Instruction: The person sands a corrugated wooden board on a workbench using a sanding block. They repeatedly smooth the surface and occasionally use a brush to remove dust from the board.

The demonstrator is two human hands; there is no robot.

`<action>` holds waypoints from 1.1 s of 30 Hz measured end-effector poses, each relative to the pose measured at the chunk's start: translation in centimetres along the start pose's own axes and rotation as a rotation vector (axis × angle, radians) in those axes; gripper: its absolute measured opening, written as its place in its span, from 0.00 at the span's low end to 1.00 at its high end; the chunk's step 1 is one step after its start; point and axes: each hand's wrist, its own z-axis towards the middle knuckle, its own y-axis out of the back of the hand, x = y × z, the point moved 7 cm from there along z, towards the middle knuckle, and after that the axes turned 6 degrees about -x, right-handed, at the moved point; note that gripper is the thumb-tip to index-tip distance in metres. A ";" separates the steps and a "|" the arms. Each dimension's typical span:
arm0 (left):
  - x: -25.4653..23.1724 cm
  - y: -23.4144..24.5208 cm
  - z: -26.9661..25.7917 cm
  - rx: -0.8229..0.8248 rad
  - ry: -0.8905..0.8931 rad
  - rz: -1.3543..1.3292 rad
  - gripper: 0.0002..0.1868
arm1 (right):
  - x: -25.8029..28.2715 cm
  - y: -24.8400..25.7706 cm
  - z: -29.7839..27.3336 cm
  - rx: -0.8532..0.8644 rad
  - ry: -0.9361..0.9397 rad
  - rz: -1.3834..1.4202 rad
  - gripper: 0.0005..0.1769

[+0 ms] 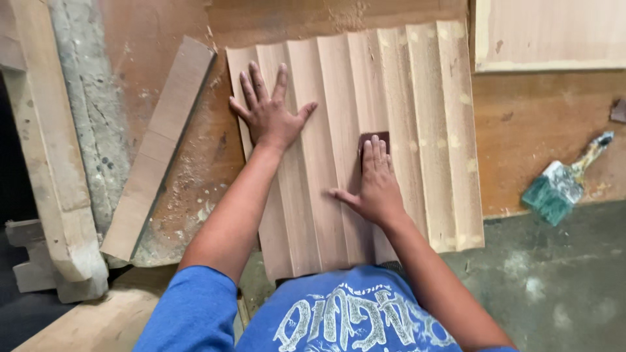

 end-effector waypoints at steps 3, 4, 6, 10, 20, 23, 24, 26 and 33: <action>0.0 -0.2 -0.3 -0.030 -0.007 -0.013 0.53 | -0.7 0.7 6.1 0.034 -0.056 -0.034 0.76; -0.1 -0.2 -0.2 -0.018 -0.003 -0.020 0.53 | -0.9 1.4 9.7 0.029 -0.041 0.034 0.70; 0.0 -0.1 -0.3 -0.011 0.004 -0.029 0.53 | -0.5 2.9 15.3 0.024 -0.020 0.099 0.64; 0.1 0.0 -0.5 -0.006 0.005 -0.050 0.53 | -1.1 1.8 16.0 0.102 -0.009 0.023 0.72; -0.6 1.5 -0.6 0.099 0.026 -0.032 0.50 | 0.0 1.9 3.9 0.033 -0.008 -0.007 0.78; -0.4 1.5 -0.8 0.103 0.028 -0.041 0.51 | -0.7 2.0 14.3 -0.057 0.064 -0.080 0.80; -0.4 0.9 -0.7 0.113 0.035 -0.044 0.51 | 0.2 3.1 15.4 -0.045 0.063 -0.082 0.80; -0.3 1.0 -0.2 -0.013 0.012 -0.056 0.53 | 0.8 3.6 17.3 0.182 -0.140 -0.050 0.74; -0.3 0.6 -0.2 0.016 0.000 -0.040 0.53 | 0.2 -0.5 -5.4 -0.044 0.042 -0.028 0.72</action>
